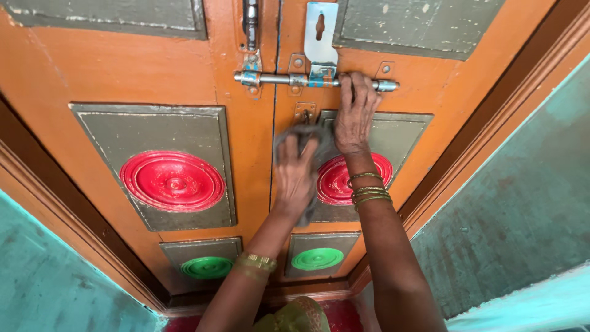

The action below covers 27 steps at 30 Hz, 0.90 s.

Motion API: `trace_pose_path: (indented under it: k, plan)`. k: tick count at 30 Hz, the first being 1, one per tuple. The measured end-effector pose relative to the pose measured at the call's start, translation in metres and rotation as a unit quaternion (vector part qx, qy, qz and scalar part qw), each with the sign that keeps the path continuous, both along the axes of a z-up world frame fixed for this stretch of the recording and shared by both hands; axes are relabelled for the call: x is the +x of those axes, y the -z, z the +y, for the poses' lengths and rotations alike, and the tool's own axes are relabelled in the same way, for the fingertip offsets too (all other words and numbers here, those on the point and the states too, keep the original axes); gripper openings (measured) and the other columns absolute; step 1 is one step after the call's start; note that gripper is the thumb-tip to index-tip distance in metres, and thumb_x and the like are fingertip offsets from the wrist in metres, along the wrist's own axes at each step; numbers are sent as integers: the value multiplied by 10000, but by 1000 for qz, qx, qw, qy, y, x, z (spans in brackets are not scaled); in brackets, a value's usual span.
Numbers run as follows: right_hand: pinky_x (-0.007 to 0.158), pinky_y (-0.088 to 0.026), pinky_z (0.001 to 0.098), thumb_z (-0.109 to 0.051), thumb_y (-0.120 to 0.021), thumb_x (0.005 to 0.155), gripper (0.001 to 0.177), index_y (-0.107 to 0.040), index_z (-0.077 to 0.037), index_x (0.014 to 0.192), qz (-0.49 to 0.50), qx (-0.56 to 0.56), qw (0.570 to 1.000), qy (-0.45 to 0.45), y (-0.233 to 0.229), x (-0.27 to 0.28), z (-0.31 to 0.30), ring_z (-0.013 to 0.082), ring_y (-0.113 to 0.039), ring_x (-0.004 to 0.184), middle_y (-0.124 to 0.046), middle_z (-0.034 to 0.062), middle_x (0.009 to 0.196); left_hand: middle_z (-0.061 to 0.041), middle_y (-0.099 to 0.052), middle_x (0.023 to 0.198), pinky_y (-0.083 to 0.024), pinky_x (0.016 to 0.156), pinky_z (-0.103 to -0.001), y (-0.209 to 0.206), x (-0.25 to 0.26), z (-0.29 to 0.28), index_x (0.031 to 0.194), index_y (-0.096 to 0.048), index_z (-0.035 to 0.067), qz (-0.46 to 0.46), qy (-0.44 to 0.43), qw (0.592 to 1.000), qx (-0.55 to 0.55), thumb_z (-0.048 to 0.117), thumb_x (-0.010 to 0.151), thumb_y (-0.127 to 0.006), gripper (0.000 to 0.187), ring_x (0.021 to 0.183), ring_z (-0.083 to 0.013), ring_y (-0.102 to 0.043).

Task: The person wipes the surface of a closed orange double door using a grey cloth. They clean around the metal latch, handle, and decorative red and green circular panels.

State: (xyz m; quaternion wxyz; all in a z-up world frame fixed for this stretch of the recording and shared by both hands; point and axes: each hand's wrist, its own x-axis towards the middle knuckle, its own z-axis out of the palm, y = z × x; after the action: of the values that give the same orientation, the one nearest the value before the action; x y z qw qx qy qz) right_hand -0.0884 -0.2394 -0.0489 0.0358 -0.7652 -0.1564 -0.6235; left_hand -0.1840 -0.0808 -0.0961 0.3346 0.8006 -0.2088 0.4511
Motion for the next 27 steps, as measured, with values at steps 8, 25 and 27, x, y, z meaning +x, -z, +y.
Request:
trace_pose_path:
  k: [8,25,27]
  plan:
    - [1145,-318,507,140,-550,880,658,-452,-66,1497,7,19,1000,-18,-1,-4,6,330,-392,1423,-404,120,1516,-302,-447,1306,-501,891,-566,-20,11,24,1476,-424,-24,-6,75,995,-70,-124,752,-597,752,1198,-563,-486]
    - [1170,-313,522,140,-528,912,645,-454,-76,1515,-3,37,999,0,5,2,8,326,-392,1455,-422,111,1515,-317,-434,1363,-395,1128,-508,33,38,-4,1529,-360,-78,30,182,965,-188,12,1019,-541,549,1284,-483,-481]
    - [1162,-313,524,146,-524,889,666,-451,-72,1513,-4,36,999,-1,3,1,9,334,-392,1449,-421,118,1514,-323,-442,1362,-398,1100,-516,45,37,-2,1507,-368,-88,31,170,972,-161,12,1001,-554,548,1262,-493,-481]
